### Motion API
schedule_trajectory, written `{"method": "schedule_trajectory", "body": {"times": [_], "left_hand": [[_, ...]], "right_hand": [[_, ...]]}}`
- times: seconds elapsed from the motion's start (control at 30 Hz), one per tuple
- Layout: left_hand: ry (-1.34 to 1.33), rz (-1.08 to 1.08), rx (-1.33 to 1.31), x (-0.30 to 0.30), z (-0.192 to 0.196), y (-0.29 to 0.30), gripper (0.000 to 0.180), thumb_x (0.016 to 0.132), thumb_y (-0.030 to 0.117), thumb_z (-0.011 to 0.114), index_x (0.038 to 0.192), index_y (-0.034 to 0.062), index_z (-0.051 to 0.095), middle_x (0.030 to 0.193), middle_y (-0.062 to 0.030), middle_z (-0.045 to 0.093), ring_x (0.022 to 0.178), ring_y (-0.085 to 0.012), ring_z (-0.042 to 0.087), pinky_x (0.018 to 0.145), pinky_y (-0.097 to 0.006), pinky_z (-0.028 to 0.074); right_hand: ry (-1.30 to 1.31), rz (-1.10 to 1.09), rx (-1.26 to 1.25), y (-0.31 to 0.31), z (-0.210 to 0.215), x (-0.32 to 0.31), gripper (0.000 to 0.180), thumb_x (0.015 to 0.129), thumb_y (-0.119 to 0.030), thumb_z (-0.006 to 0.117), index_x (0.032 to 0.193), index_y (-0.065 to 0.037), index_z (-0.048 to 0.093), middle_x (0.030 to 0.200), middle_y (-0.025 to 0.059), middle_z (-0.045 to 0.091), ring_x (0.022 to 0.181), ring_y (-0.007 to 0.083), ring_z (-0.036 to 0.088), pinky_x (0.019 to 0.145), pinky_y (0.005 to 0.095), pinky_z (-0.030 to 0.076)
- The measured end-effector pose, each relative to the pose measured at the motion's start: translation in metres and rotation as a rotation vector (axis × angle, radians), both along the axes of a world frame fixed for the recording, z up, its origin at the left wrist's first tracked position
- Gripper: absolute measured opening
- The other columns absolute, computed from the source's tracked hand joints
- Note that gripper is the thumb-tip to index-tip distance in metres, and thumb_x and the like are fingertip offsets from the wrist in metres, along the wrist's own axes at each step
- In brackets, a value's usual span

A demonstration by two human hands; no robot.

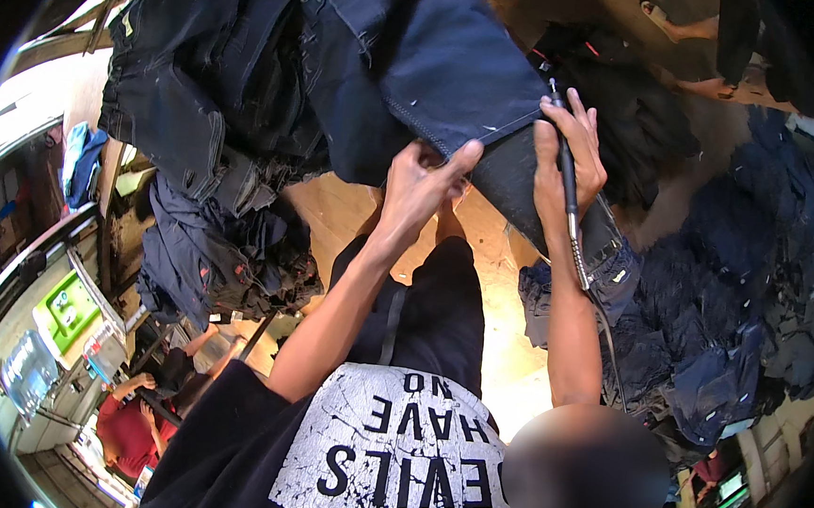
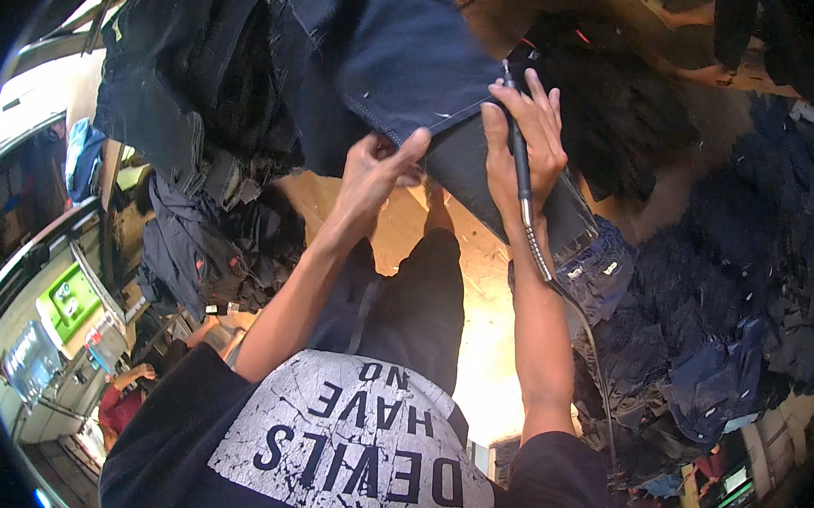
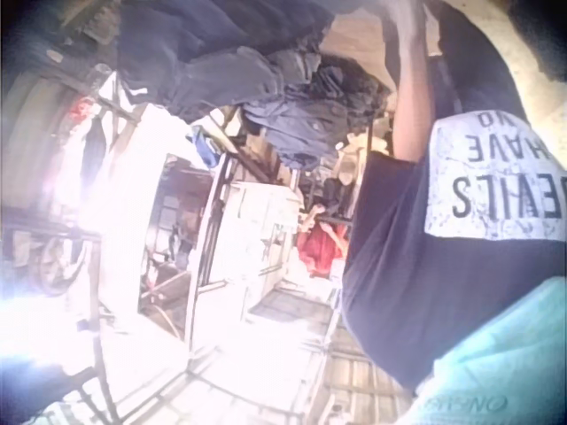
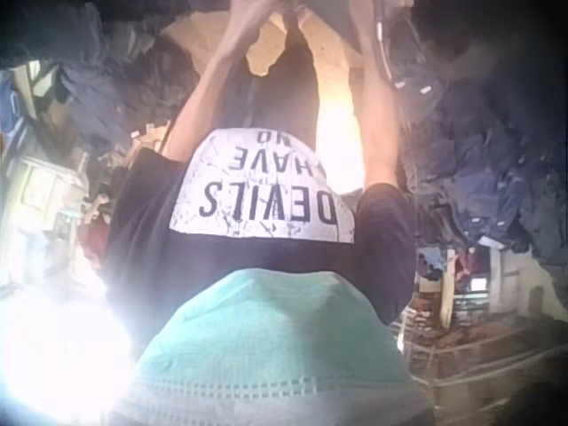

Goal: The person uses a handheld electric thread trimmer to remove loose threads from the seams and edges of dark denim jeans. They repeatedly pick up jeans from a pile, trim the seams, and place them back down.

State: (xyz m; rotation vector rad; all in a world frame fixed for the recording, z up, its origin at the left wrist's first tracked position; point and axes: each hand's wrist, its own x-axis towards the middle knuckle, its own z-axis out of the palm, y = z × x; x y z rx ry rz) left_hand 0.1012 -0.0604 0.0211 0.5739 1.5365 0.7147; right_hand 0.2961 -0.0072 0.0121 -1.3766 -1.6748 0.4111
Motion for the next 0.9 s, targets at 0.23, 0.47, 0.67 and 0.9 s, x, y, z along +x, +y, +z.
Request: {"method": "schedule_trajectory", "body": {"times": [0.23, 0.47, 0.67, 0.9], "left_hand": [[0.045, -0.083, 0.103, -0.022, -0.016, -0.003, 0.036, 0.093, 0.029, 0.089, 0.097, -0.0040, 0.076, 0.087, -0.0135, 0.078, 0.080, -0.0179, 0.076, 0.076, -0.031, 0.060], [-0.269, 0.128, 0.220, -0.028, -0.050, -0.018, 0.019, 0.089, 0.008, 0.090, 0.086, -0.0032, 0.075, 0.081, -0.0148, 0.079, 0.073, -0.0173, 0.077, 0.069, -0.026, 0.061], [-0.316, 0.093, 0.259, -0.031, -0.054, -0.017, 0.014, 0.090, 0.004, 0.088, 0.091, -0.0057, 0.077, 0.084, -0.0158, 0.080, 0.076, -0.0187, 0.079, 0.076, -0.030, 0.065], [-0.264, 0.054, 0.272, -0.032, -0.061, -0.018, 0.014, 0.092, 0.004, 0.085, 0.089, -0.0053, 0.076, 0.088, -0.0183, 0.081, 0.080, -0.0220, 0.080, 0.078, -0.033, 0.065]], "right_hand": [[0.185, 0.133, -0.120, -0.043, 0.002, -0.007, 0.019, 0.087, 0.000, 0.077, 0.106, 0.003, 0.076, 0.107, 0.0222, 0.080, 0.107, 0.0376, 0.079, 0.100, 0.0461, 0.063], [0.020, 0.348, -0.048, -0.056, -0.008, -0.010, 0.027, 0.080, -0.002, 0.081, 0.106, 0.003, 0.078, 0.101, 0.0187, 0.081, 0.107, 0.0364, 0.080, 0.101, 0.0513, 0.063], [0.027, 0.396, -0.056, -0.056, -0.005, -0.013, 0.025, 0.083, -0.002, 0.078, 0.107, 0.004, 0.079, 0.102, 0.0209, 0.081, 0.110, 0.0369, 0.079, 0.103, 0.0535, 0.062], [0.003, 0.415, -0.050, -0.056, -0.010, -0.013, 0.028, 0.079, -0.002, 0.081, 0.107, 0.002, 0.079, 0.102, 0.0179, 0.082, 0.109, 0.0352, 0.080, 0.102, 0.0522, 0.063]]}}
